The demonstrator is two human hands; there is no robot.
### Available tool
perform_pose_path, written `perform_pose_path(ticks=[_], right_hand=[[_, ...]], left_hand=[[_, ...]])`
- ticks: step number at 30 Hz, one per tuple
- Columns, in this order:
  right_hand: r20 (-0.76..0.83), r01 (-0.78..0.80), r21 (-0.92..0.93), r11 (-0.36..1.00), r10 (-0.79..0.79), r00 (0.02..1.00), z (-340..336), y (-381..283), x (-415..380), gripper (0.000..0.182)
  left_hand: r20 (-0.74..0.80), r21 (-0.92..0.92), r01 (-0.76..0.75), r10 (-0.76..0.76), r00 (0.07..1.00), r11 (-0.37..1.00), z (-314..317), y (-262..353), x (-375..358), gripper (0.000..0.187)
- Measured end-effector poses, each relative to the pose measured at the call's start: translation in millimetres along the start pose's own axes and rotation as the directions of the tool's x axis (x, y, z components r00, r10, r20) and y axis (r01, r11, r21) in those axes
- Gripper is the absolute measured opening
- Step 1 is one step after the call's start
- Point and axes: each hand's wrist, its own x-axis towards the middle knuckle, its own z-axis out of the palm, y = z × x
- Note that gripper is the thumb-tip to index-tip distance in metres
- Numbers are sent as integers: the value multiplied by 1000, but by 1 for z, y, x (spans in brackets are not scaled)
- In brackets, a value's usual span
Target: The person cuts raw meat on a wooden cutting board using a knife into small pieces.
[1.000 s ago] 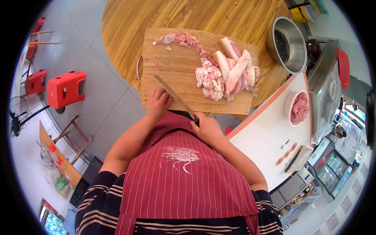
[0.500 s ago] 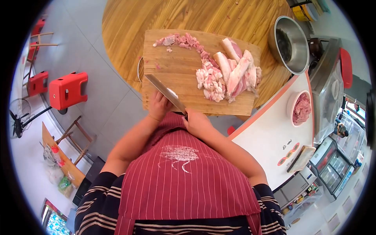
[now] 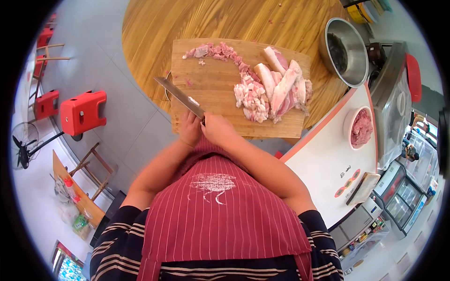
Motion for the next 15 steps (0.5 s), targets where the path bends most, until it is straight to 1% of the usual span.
perform_pose_path(ticks=[1, 2, 3, 4, 5, 6, 8, 9, 11, 12, 13, 15], right_hand=[[-13, 2, 7, 1000, -2, 1000, -4, 5, 7, 25], [37, 69, 37, 997, -70, 997, -10, 16, 9, 25], [90, 132, 65, 989, -137, 986, -18, 29, 7, 26], [114, 88, 55, 995, -94, 989, -41, 34, -5, 28], [177, -30, 97, 995, 12, 984, -55, 52, -14, 31], [247, -152, 130, 980, 116, 962, -68, 71, -23, 34], [275, -351, 265, 898, 278, 920, -91, 101, -48, 37], [280, -353, 259, 899, 280, 919, -97, 100, -56, 37], [119, -448, 366, 816, 437, 892, -106, 88, -72, 36], [-7, -344, 215, 914, 353, 935, -98, 87, -75, 33], [-6, -343, 214, 915, 352, 936, -87, 81, -80, 33], [-180, -119, 114, 986, 138, 974, -63, 62, -88, 31]], left_hand=[[35, 13, 30, -31, 999, 999, 1, 0, -2, 24], [71, 24, 65, -66, 995, 998, 2, -1, -4, 24], [72, 21, 62, -64, 995, 998, 2, -2, -4, 24], [59, -43, 72, -69, 996, 996, 4, -4, -5, 26], [49, -107, 86, -81, 995, 991, 5, -3, -8, 27], [52, -111, 98, -93, 994, 989, 0, 2, -8, 27], [-43, -72, 99, -103, 994, 992, -16, 12, 4, 26], [-45, -73, 107, -110, 993, 992, -17, 12, 3, 26], [-24, -103, 89, -92, 995, 991, -20, 7, 0, 27], [-25, -102, 93, -96, 995, 990, -20, 6, 0, 27], [-10, -111, 75, -77, 997, 991, -19, 5, 0, 27], [3, -119, 55, -55, 998, 991, -17, 5, 3, 26]])
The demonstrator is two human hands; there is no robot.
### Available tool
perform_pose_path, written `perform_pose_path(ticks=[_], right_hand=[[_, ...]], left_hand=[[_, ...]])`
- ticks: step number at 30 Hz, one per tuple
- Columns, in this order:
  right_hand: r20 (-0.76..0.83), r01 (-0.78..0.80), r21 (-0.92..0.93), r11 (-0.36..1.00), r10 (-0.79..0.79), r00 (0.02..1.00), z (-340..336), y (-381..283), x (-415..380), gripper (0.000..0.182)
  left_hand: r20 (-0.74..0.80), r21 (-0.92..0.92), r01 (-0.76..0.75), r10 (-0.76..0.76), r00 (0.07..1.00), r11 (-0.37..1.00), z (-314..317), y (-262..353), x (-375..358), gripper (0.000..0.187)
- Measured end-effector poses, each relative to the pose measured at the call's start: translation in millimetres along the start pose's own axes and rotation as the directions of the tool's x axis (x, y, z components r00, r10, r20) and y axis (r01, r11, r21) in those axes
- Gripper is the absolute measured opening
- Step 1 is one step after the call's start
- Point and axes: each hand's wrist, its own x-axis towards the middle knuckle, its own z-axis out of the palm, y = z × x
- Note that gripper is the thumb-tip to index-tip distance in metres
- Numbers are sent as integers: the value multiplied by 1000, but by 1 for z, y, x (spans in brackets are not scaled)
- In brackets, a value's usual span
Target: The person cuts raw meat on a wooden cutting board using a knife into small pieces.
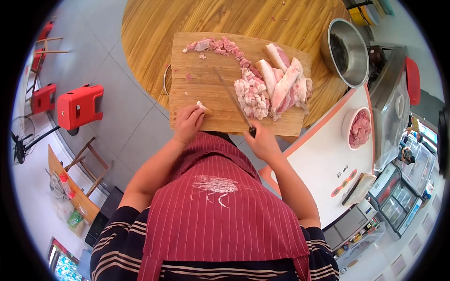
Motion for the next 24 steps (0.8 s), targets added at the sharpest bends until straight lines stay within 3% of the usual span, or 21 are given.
perform_pose_path(ticks=[4, 6, 9, 15, 16, 17, 21, 23, 24], right_hand=[[161, 21, -93, 995, -6, 987, 18, -33, -21, 32], [311, -20, -234, 972, 95, 946, 20, -40, -25, 35], [281, -48, -203, 978, 105, 954, 16, -35, -28, 37], [189, -158, -70, 985, 168, 967, -3, -19, -22, 41], [181, -215, -13, 977, 214, 960, -6, -18, -21, 42], [153, -176, -35, 984, 179, 972, -7, -15, -21, 44], [76, -150, -1, 989, 150, 986, -7, -3, -25, 45], [83, -174, 62, 983, 168, 982, -9, -4, -25, 44], [82, -174, 66, 983, 169, 982, -11, -7, -25, 44]], left_hand=[[56, -9, 34, -34, 998, 999, 7, -2, -1, 25], [66, -10, 18, -17, 998, 1000, 6, -3, 0, 26], [37, 20, -9, 9, 999, 1000, 4, 2, 6, 26], [154, -11, 15, -13, 988, 1000, 1, -6, 20, 23], [185, -15, 104, -99, 978, 995, 2, -7, 25, 22], [217, -18, 192, -184, 959, 981, 3, -7, 28, 21], [116, -98, 207, -196, 974, 973, -4, 14, 52, 22], [-18, -150, -29, 27, 999, 988, -8, 21, 59, 24], [-15, -150, -32, 30, 999, 988, -6, 20, 58, 24]])
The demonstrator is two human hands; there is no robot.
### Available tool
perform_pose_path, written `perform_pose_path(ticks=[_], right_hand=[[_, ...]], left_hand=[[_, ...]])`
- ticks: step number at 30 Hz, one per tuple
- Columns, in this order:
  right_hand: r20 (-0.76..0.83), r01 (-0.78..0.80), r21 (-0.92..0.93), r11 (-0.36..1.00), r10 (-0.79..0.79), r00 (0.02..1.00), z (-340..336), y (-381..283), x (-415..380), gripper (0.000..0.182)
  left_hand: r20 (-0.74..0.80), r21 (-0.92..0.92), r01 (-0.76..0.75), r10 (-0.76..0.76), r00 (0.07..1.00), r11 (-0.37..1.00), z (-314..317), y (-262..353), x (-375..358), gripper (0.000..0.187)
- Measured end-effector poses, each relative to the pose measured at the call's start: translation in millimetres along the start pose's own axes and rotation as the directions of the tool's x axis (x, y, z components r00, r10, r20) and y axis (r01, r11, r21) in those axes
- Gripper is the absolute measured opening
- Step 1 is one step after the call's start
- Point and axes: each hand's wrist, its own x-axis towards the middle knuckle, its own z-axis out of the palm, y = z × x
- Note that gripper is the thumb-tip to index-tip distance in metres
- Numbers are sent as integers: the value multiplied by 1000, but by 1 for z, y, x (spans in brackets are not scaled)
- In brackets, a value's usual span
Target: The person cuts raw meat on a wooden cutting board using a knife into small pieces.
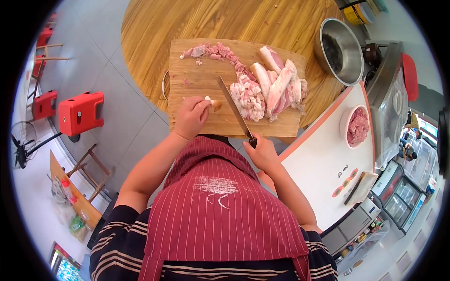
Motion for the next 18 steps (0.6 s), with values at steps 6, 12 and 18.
perform_pose_path(ticks=[6, 12, 18], right_hand=[[6, -9, -59, 998, 10, 1000, 5, 3, 0, 44], [45, 111, -169, 979, -105, 993, 9, -12, 1, 35], [121, 99, -322, 941, -63, 991, 7, -17, -9, 28]], left_hand=[[236, 110, -101, 72, 969, 989, 18, -12, -27, 26], [214, 117, -68, 41, 976, 991, 20, -15, -29, 26], [210, 127, -126, 97, 973, 984, 34, -24, -38, 26]])
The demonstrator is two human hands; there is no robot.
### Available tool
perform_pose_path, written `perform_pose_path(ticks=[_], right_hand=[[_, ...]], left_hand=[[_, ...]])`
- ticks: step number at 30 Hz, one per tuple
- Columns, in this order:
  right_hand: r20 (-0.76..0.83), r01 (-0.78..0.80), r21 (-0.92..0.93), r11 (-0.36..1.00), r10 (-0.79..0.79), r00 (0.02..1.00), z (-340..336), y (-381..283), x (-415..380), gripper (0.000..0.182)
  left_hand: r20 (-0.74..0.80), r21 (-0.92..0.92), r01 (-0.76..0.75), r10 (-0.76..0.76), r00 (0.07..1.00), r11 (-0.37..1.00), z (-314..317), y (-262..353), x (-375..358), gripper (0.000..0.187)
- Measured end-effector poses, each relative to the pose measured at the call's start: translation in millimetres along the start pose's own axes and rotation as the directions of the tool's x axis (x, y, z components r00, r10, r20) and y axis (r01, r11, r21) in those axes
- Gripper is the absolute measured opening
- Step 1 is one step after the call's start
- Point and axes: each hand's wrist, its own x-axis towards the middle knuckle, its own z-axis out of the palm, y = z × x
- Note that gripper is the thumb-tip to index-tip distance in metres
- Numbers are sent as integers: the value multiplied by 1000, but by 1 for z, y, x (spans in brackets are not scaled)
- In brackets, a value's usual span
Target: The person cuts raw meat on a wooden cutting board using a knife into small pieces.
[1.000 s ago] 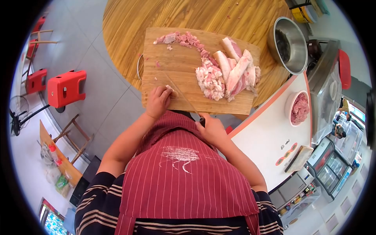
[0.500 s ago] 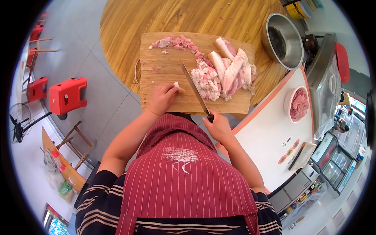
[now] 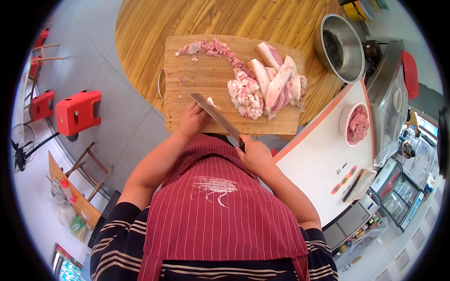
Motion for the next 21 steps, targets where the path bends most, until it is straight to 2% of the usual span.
perform_pose_path(ticks=[2, 5, 12, 14, 17, 21], right_hand=[[24, -31, -10, 999, 31, 999, -5, 2, -3, 27], [41, -36, -49, 998, 38, 998, -3, 7, -4, 26], [105, -1, 10, 1000, 0, 994, 5, 4, 15, 28], [152, -86, 43, 995, 78, 985, 5, 1, 14, 38], [120, -51, 20, 999, 48, 992, 6, 2, 12, 28], [113, -56, 40, 998, 51, 992, 10, 0, 20, 28]], left_hand=[[-46, 3, -32, 32, 998, 999, -1, 2, 2, 27], [-13, -16, -21, 21, 1000, 1000, -4, 6, 5, 34], [18, 12, -50, 50, 999, 999, -13, 6, 10, 28], [54, 4, -104, 103, 993, 995, -12, 2, 8, 27], [54, 16, -104, 103, 993, 994, -10, 1, 7, 26], [66, 26, -97, 95, 993, 995, -5, -3, 3, 29]])
